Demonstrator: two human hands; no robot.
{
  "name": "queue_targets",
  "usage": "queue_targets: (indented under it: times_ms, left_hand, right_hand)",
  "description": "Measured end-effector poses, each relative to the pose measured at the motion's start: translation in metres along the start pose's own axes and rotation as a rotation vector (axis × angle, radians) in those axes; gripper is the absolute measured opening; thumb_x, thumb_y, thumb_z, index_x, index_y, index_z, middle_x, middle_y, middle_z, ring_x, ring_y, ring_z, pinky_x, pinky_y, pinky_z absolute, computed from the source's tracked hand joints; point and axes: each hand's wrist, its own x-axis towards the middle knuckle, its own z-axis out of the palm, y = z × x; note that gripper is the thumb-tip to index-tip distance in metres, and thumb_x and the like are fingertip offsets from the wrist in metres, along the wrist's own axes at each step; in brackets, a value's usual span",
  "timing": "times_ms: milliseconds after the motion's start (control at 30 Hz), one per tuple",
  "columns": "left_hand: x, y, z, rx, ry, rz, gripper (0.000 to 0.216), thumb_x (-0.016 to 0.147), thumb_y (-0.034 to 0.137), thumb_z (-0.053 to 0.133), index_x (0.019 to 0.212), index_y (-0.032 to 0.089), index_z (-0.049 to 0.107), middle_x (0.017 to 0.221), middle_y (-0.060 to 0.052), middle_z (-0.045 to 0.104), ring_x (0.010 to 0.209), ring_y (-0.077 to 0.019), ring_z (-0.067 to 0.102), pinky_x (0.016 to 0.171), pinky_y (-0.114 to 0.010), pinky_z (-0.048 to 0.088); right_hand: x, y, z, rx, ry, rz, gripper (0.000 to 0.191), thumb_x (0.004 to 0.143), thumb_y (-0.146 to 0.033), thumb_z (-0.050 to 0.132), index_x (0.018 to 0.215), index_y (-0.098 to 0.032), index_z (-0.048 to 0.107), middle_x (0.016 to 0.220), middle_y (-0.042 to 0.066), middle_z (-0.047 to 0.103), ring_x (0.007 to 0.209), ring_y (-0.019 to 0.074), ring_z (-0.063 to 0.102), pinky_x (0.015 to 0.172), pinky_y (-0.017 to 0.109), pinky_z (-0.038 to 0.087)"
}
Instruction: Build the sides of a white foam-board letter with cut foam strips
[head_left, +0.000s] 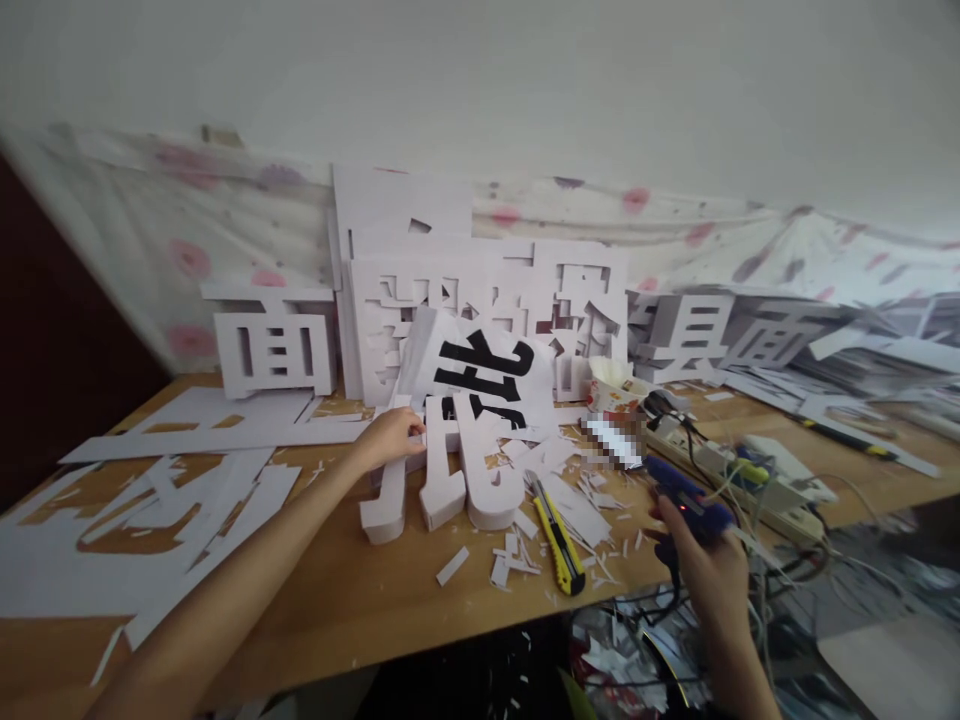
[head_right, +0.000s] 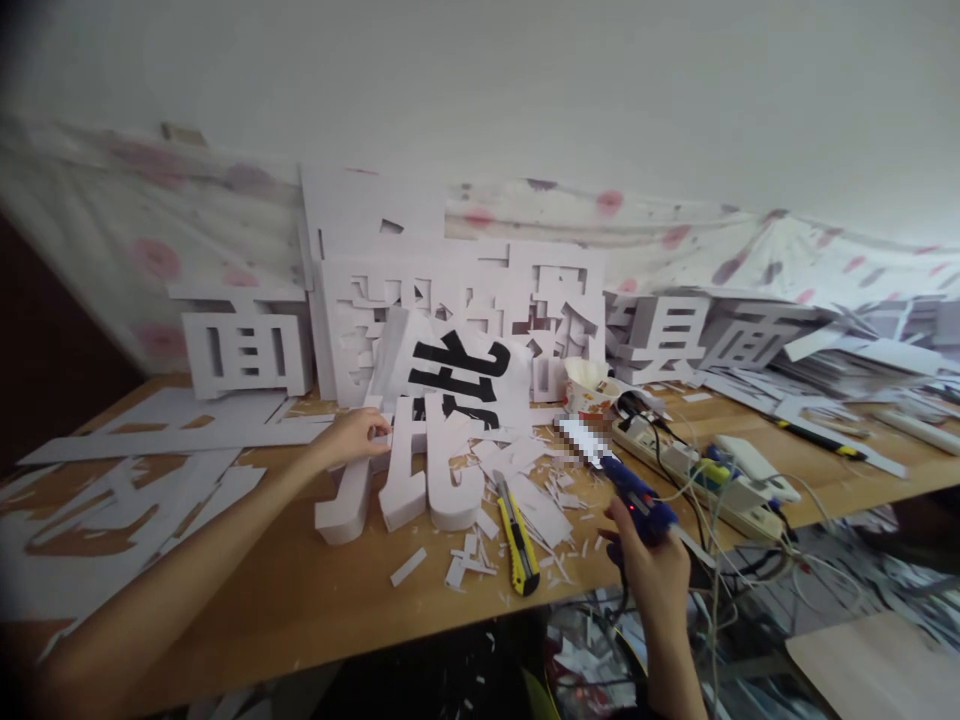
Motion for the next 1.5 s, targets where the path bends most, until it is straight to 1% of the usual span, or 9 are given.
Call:
queue_targets:
  times_ms: [167,300,433,600,800,933,1133,1367,1500]
  left_hand:
    - [-0.014,0.018,-0.018,-0.050,0.070,0.003,0.021,0.071,0.026,0.068,0.090,0.018,0.074,0.090,-0.006,0.074,0.083,-0.0210,0.066,0.080,-0.033,0.050]
    - [-0.067,0.050,-0.022,-0.461,0.280,-0.044,0.034,0.071,0.039,0.075,0.099,0.020,0.074,0.095,-0.006,0.075,0.092,-0.0232,0.067,0.091,-0.040,0.052]
    - [-0.141,0.095,0.016,-0.968,0.351,-0.178,0.039,0.067,0.046,0.081,0.098,0.022,0.077,0.091,-0.007,0.074,0.086,-0.0232,0.068,0.080,-0.036,0.057]
    - [-0.197,0.140,0.087,-1.222,0.317,-0.119,0.029,0.066,0.044,0.084,0.091,0.029,0.080,0.085,-0.006,0.066,0.080,-0.0191,0.064,0.074,-0.031,0.055]
    - [-0.209,0.156,0.095,-1.174,0.154,-0.046,0.027,0.071,0.046,0.081,0.096,0.034,0.080,0.085,-0.007,0.070,0.081,-0.0222,0.067,0.074,-0.033,0.054]
    - [-0.212,0.149,0.081,-1.041,0.097,-0.074,0.024,0.069,0.042,0.083,0.091,0.035,0.081,0.088,-0.007,0.075,0.083,-0.0235,0.069,0.078,-0.034,0.054]
    - [-0.214,0.142,0.077,-1.160,-0.043,-0.187,0.027,0.063,0.047,0.086,0.087,0.035,0.081,0.091,-0.004,0.079,0.088,-0.0270,0.073,0.083,-0.036,0.055]
    - [-0.220,0.141,0.083,-1.295,-0.038,-0.231,0.029,0.065,0.047,0.085,0.090,0.031,0.081,0.090,-0.003,0.080,0.089,-0.0270,0.073,0.086,-0.035,0.054]
    - [-0.223,0.138,0.090,-1.311,-0.007,-0.240,0.029,0.065,0.045,0.086,0.088,0.030,0.081,0.090,-0.004,0.080,0.089,-0.0277,0.073,0.087,-0.036,0.053]
  right_hand:
    - [-0.030,-0.017,-0.011,0.611,-0.021,0.139,0.043,0.059,-0.047,0.084,0.079,-0.015,0.064,0.072,0.002,0.063,0.050,0.0111,0.053,0.035,0.019,0.034]
    - [-0.061,-0.024,-0.012,0.753,-0.197,0.075,0.033,0.064,-0.045,0.081,0.074,-0.017,0.066,0.072,0.003,0.058,0.057,0.0129,0.050,0.034,0.018,0.035]
    - [-0.113,-0.029,0.005,0.816,-0.440,0.098,0.034,0.075,-0.051,0.072,0.074,-0.019,0.063,0.065,0.001,0.055,0.043,0.0105,0.046,0.032,0.021,0.037]
    - [-0.183,-0.045,0.035,0.913,-0.614,0.142,0.032,0.085,-0.051,0.061,0.073,-0.022,0.062,0.065,0.001,0.056,0.042,0.0118,0.050,0.037,0.024,0.038]
    - [-0.213,-0.063,0.046,0.866,-0.508,0.285,0.034,0.080,-0.050,0.070,0.067,-0.021,0.061,0.056,-0.001,0.053,0.045,0.0110,0.048,0.042,0.023,0.037]
    - [-0.214,-0.061,0.042,0.743,-0.542,0.236,0.039,0.081,-0.054,0.068,0.068,-0.018,0.063,0.053,-0.001,0.053,0.043,0.0098,0.046,0.043,0.022,0.036]
    - [-0.219,-0.056,0.043,0.685,-0.610,0.159,0.042,0.083,-0.056,0.065,0.069,-0.017,0.064,0.050,-0.001,0.054,0.043,0.0104,0.049,0.045,0.022,0.037]
    - [-0.214,-0.046,0.048,0.753,-0.750,0.088,0.037,0.089,-0.050,0.060,0.074,-0.017,0.066,0.054,0.000,0.059,0.043,0.0110,0.056,0.045,0.021,0.041]
    - [-0.216,-0.045,0.053,0.777,-0.715,0.113,0.037,0.088,-0.050,0.061,0.074,-0.017,0.065,0.056,0.000,0.059,0.042,0.0109,0.054,0.043,0.021,0.040]
